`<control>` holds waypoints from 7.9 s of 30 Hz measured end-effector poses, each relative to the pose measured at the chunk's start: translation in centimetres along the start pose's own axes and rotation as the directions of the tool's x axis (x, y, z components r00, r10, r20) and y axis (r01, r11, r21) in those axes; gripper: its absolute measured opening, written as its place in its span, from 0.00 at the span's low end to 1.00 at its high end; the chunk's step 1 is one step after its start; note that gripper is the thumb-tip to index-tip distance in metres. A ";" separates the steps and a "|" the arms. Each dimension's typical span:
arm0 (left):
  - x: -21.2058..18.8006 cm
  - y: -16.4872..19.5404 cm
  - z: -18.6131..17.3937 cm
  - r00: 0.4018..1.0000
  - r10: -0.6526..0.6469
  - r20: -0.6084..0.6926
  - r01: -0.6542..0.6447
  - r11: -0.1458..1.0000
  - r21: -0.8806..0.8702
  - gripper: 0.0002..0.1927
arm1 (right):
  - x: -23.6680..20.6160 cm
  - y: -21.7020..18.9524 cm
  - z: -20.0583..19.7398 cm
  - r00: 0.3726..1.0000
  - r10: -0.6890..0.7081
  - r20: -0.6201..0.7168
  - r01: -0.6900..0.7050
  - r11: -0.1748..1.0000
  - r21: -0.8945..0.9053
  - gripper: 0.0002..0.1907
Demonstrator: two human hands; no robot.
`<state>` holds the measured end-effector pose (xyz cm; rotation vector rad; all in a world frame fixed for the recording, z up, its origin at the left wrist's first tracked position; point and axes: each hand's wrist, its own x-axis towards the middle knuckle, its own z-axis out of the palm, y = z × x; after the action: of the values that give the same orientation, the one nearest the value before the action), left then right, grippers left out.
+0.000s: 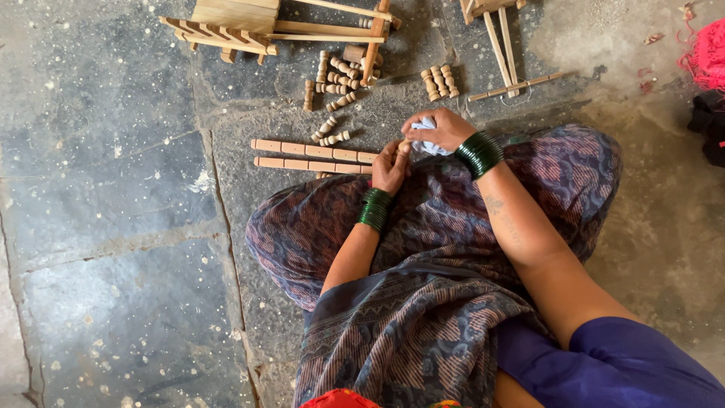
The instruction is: The person sits on the floor and wipes small turned wooden pieces with a cloth. They pick up each piece, rub it with the cloth, and place it back on the floor among other similar parts.
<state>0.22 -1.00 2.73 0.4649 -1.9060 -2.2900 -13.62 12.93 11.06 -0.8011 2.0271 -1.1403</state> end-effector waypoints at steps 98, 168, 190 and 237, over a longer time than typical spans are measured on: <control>0.1 -1.7 4.6 0.887 -0.028 0.460 -0.394 0.473 0.788 0.25 | 10.1 -5.5 11.4 0.931 0.063 0.360 0.256 0.591 -0.765 0.21; 0.9 0.1 0.4 0.935 -0.336 -0.115 0.290 0.909 -0.298 0.29 | 2.3 -0.1 1.5 0.966 -0.241 -0.092 0.218 0.955 -0.202 0.25; 0.6 0.2 0.7 0.986 0.009 -0.167 -0.018 0.999 -0.049 0.15 | 3.2 1.2 0.6 0.983 -0.048 -0.176 -0.008 0.951 -0.308 0.25; 1.2 0.9 -0.4 0.989 -0.147 0.012 0.123 0.777 -0.617 0.23 | 1.6 -0.7 3.1 0.882 -0.448 -0.145 0.358 0.839 -0.411 0.17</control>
<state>-0.82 -1.91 3.33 0.5535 -1.0101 -2.7784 -12.01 9.91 10.04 -1.4038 2.3885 -1.1269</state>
